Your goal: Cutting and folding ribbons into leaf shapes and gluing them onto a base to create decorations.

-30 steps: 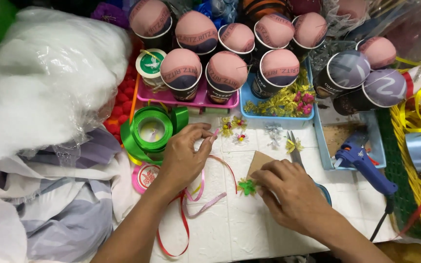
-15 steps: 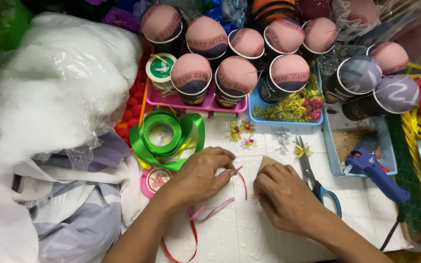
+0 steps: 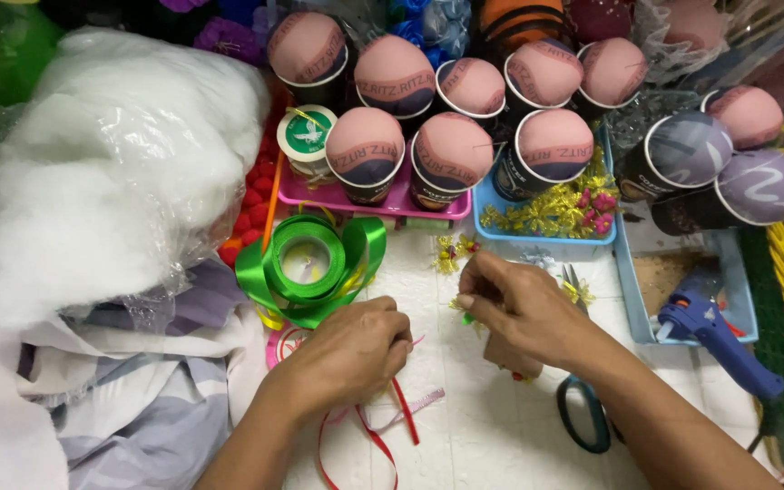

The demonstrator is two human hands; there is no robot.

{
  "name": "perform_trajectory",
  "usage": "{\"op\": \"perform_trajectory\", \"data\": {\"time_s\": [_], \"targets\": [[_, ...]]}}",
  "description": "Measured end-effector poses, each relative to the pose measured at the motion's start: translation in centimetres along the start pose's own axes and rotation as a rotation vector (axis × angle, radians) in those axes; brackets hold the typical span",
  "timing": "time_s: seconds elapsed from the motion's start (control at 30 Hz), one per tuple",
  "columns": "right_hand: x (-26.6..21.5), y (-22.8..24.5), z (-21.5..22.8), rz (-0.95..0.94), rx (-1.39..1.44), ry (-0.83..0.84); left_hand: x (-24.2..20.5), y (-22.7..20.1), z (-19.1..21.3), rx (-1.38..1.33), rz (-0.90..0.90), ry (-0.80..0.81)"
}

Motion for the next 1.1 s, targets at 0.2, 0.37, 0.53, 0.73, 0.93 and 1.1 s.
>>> {"op": "perform_trajectory", "data": {"time_s": [0.2, 0.37, 0.53, 0.73, 0.93, 1.1], "targets": [[-0.7, -2.2, 3.0, 0.08, 0.072, -0.092, -1.8, 1.3, -1.8, 0.078, 0.132, 0.037], [-1.1, -3.4, 5.3, 0.042, 0.094, -0.084, -2.4, 4.3, -4.8, 0.07, 0.031, 0.029], [-0.8, -2.6, 6.7, 0.04, 0.099, -0.043, -1.7, 6.9, -7.4, 0.115, -0.083, -0.089], [0.4, -0.6, 6.1, 0.056, 0.01, 0.022, -2.7, 5.4, -7.0, 0.268, -0.071, -0.191], [1.1, -1.7, 4.0, 0.058, 0.013, 0.056, -2.9, 5.2, -6.0, 0.255, -0.053, -0.137], [1.7, 0.1, 2.5, 0.033, -0.025, 0.101, -3.0, 4.7, -4.8, 0.281, -0.009, -0.089]]}}
Point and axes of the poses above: each hand's wrist, its own x-axis towards the middle knuckle, its own z-axis out of the back of the hand, y = z × x, the point moved 2 cm from there along x, towards the middle knuckle, and after that the axes turned 14 degrees about y, right-handed, at the moved point
